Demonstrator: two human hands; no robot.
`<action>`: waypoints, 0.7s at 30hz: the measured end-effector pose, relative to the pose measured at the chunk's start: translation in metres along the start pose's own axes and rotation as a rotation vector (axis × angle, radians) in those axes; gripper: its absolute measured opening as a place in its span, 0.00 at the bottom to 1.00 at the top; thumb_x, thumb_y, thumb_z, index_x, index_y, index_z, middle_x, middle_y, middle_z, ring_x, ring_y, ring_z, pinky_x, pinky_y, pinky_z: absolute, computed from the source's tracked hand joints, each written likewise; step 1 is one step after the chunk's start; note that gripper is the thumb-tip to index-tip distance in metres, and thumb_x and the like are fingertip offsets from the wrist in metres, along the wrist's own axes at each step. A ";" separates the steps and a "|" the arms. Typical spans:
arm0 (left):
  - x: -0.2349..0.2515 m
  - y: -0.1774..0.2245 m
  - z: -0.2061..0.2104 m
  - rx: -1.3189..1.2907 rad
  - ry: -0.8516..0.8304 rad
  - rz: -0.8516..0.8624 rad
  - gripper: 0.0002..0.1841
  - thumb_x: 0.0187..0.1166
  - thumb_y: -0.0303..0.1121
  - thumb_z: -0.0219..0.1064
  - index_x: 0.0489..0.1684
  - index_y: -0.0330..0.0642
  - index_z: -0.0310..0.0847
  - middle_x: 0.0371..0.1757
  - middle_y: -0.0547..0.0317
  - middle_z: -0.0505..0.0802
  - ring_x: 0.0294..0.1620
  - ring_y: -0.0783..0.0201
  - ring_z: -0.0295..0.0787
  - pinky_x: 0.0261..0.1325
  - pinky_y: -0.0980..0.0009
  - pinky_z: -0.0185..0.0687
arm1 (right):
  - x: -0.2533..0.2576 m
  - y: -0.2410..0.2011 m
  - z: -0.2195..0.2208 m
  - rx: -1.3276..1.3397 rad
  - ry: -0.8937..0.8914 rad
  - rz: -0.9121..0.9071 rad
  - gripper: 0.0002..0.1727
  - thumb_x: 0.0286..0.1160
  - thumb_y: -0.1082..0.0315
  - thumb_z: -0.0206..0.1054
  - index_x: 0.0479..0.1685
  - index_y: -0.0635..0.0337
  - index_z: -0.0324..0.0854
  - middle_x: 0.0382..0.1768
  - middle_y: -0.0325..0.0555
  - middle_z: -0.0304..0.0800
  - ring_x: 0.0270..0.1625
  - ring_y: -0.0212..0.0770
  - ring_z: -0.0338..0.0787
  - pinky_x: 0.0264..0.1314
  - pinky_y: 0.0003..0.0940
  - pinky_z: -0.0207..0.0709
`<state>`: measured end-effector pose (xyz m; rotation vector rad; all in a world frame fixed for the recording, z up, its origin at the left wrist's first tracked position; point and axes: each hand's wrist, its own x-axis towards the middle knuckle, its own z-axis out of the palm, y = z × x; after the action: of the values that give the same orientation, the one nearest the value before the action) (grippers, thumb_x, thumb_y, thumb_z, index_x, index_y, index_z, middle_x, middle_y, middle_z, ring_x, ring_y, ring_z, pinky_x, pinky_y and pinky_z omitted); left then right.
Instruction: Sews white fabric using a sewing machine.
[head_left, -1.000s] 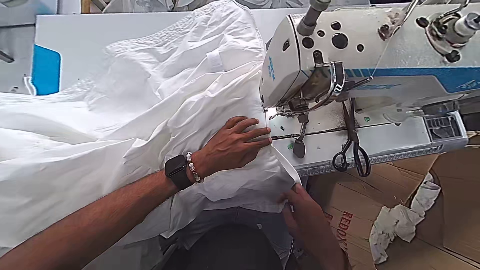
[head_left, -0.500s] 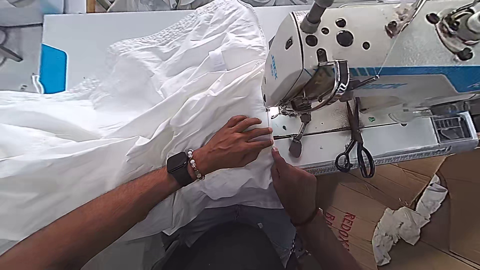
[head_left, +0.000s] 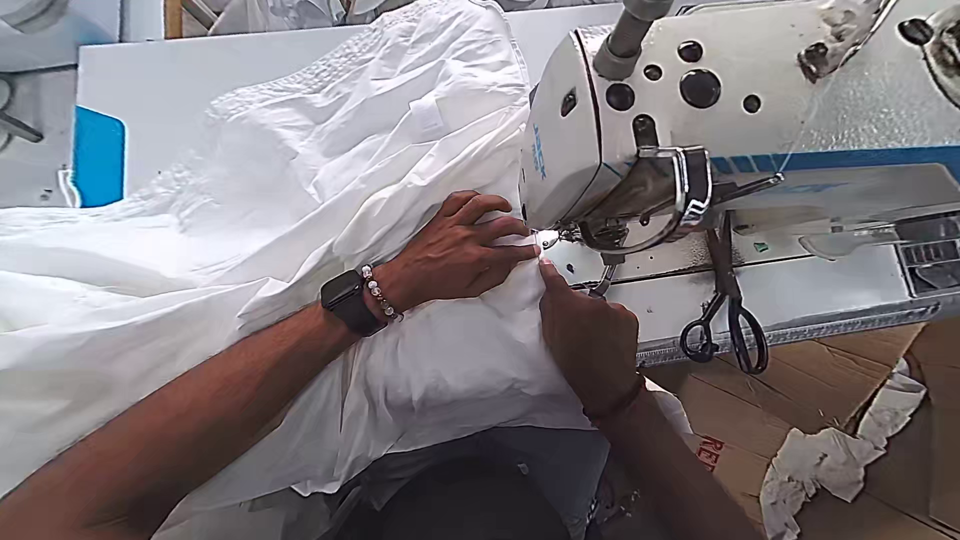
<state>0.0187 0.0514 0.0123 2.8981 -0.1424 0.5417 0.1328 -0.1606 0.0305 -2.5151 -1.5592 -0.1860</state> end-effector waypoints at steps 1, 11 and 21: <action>0.002 -0.007 -0.002 0.000 -0.006 0.024 0.17 0.84 0.45 0.59 0.62 0.68 0.92 0.66 0.68 0.91 0.76 0.55 0.74 0.78 0.52 0.59 | 0.005 -0.001 0.002 -0.011 -0.003 0.007 0.22 0.83 0.59 0.55 0.70 0.43 0.88 0.10 0.38 0.77 0.13 0.43 0.79 0.14 0.39 0.62; 0.011 0.001 -0.038 0.223 -0.202 -0.106 0.15 0.86 0.38 0.58 0.59 0.54 0.91 0.66 0.54 0.90 0.72 0.45 0.80 0.73 0.45 0.69 | 0.028 -0.015 0.015 -0.025 0.042 0.089 0.21 0.83 0.58 0.57 0.68 0.46 0.89 0.13 0.40 0.81 0.14 0.45 0.82 0.14 0.41 0.67; -0.105 -0.011 -0.060 0.074 -0.347 -0.217 0.52 0.77 0.78 0.40 0.95 0.47 0.55 0.96 0.58 0.57 0.96 0.56 0.49 0.95 0.52 0.47 | 0.018 -0.013 0.009 0.290 0.075 0.275 0.14 0.87 0.58 0.60 0.55 0.50 0.90 0.24 0.42 0.89 0.23 0.45 0.88 0.23 0.47 0.77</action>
<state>-0.0979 0.0803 0.0266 3.0019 0.1464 0.0052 0.1295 -0.1372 0.0261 -2.4247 -1.1069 -0.0141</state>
